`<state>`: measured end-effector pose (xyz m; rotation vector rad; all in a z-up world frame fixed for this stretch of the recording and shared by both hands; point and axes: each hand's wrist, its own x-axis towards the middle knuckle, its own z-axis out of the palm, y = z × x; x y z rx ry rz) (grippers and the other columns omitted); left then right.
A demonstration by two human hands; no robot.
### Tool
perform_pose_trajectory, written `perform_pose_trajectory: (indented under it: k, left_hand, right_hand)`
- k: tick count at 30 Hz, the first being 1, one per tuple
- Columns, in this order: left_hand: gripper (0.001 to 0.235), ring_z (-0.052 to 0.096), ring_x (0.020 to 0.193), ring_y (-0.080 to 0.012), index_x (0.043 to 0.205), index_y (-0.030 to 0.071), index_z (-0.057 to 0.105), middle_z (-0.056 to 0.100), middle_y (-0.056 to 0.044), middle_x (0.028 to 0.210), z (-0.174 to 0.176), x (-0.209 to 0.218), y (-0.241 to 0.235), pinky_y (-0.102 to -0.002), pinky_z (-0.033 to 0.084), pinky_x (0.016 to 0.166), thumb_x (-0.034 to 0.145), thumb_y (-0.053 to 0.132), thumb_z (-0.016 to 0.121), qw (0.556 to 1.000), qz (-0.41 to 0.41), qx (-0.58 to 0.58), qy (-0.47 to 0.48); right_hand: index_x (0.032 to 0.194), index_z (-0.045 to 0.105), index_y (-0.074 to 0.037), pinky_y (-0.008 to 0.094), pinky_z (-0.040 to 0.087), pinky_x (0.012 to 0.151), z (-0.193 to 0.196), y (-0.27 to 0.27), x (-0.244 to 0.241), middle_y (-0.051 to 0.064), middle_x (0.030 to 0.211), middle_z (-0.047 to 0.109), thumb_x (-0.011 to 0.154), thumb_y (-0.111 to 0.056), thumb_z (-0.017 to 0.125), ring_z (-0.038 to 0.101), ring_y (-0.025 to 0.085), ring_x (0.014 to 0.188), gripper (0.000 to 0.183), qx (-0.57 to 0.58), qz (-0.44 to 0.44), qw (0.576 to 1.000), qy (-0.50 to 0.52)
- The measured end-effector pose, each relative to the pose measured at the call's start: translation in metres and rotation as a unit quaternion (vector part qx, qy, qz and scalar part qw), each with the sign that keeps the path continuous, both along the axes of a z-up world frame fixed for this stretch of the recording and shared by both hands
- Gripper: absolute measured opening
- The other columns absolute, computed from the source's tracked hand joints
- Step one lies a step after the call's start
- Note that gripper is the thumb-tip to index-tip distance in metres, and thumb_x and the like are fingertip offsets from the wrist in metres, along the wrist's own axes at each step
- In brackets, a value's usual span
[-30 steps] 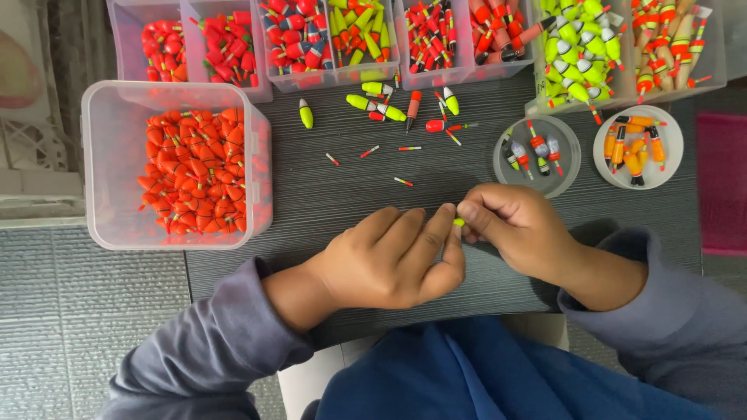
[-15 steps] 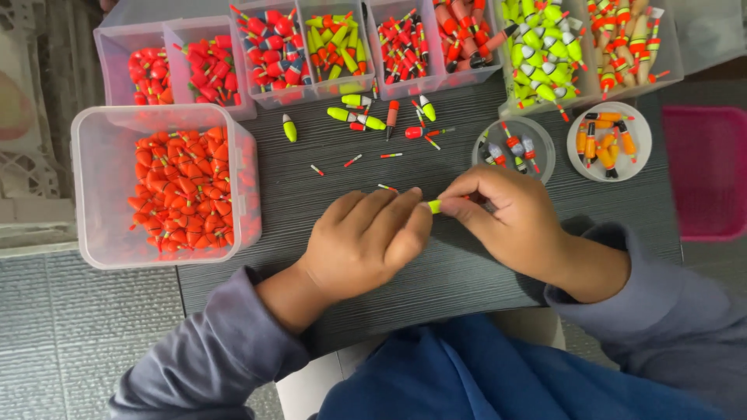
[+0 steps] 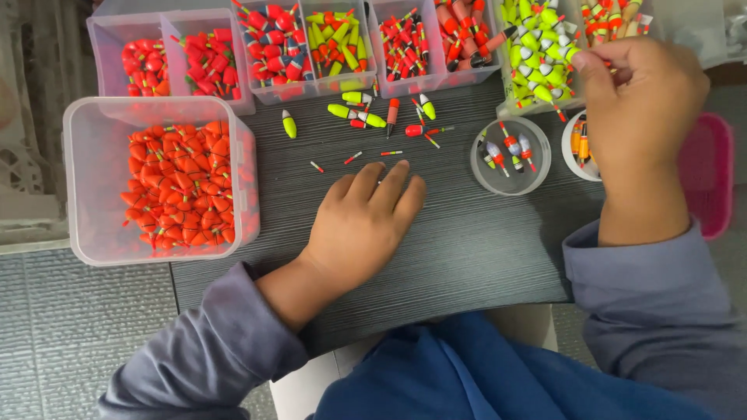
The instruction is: The person assembles small fishing floating buoys by hand at a table. They pick up green and red plastic components, insert a small stick into the green body, and attach the red cap, then place the finished items into a container.
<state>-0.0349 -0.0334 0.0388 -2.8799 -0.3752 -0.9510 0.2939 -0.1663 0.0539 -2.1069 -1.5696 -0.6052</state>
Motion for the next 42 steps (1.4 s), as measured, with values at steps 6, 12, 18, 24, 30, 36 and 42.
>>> perform_pose_trajectory:
  k: [6,12,18,24,30,36,42]
  left_hand:
    - [0.017,0.047,0.061,-0.0201,0.08,0.015,0.053,0.047,0.001,0.069,0.007,-0.005,-0.002,-0.034,0.039,0.054,0.081,-0.001,0.059,0.998,-0.062,-0.03,-0.008]
    - [0.017,0.037,0.058,-0.0148,0.084,0.014,0.055,0.041,0.003,0.068,0.027,-0.009,-0.005,-0.029,0.032,0.054,0.097,0.002,0.057,0.978,-0.18,0.013,-0.105]
    - [0.019,0.035,0.058,-0.0137,0.083,0.016,0.05,0.04,0.003,0.068,0.024,-0.009,-0.006,-0.029,0.027,0.054,0.095,0.004,0.058,0.968,-0.211,0.023,-0.135]
    - [0.019,0.04,0.058,-0.0126,0.082,0.017,0.051,0.047,0.003,0.073,0.019,-0.008,-0.014,-0.028,0.032,0.055,0.101,0.012,0.053,0.915,-0.356,0.032,-0.185]
    - [0.02,0.045,0.05,-0.0105,0.076,0.019,0.055,0.048,0.004,0.062,0.02,-0.003,-0.016,-0.025,0.047,0.05,0.093,0.007,0.053,0.897,-0.337,0.015,-0.285]
    - [0.006,0.06,0.072,-0.0177,0.087,0.019,0.066,0.063,0.0,0.082,0.015,-0.004,-0.01,-0.03,0.056,0.065,0.092,0.018,0.068,0.905,-0.26,-0.071,-0.328]
    - [0.054,0.065,0.107,-0.0375,0.133,-0.001,0.052,0.057,-0.017,0.113,0.002,0.0,0.012,-0.047,0.061,0.087,0.09,0.011,0.081,0.927,-0.057,-0.293,-0.227]
  right_hand:
    - [0.107,0.084,-0.004,0.03,0.055,0.071,-0.006,-0.007,0.025,0.006,0.092,0.08,0.111,-0.007,0.097,0.069,0.014,0.071,0.014,-0.01,-0.062,0.997,-0.034]
    - [0.109,0.086,-0.011,0.038,0.05,0.076,-0.014,-0.004,0.019,0.002,0.085,0.074,0.108,-0.013,0.096,0.064,0.022,0.077,0.009,-0.019,-0.077,0.995,-0.056]
    - [0.108,0.084,-0.011,0.036,0.052,0.078,-0.015,-0.003,0.012,-0.001,0.094,0.078,0.107,-0.012,0.096,0.066,0.019,0.078,0.011,-0.042,-0.056,0.995,-0.073]
    - [0.109,0.079,-0.005,0.048,0.047,0.088,0.007,0.03,-0.083,0.013,0.102,0.073,0.105,-0.004,0.085,0.065,0.037,0.093,0.007,-0.042,0.086,0.993,-0.066]
    - [0.115,0.073,-0.007,0.041,0.053,0.077,-0.031,0.073,-0.134,0.012,0.098,0.065,0.095,-0.021,0.072,0.064,0.033,0.086,0.025,-0.105,0.168,0.978,-0.071]
    - [0.109,0.073,-0.003,0.042,0.051,0.075,-0.009,0.074,-0.134,0.012,0.095,0.064,0.101,-0.018,0.072,0.061,0.034,0.079,0.017,-0.053,0.242,0.969,0.007]
    - [0.11,0.074,0.001,0.03,0.049,0.067,0.018,0.059,-0.151,0.006,0.089,0.066,0.092,-0.01,0.082,0.058,0.018,0.067,0.023,0.002,0.286,0.912,0.294]
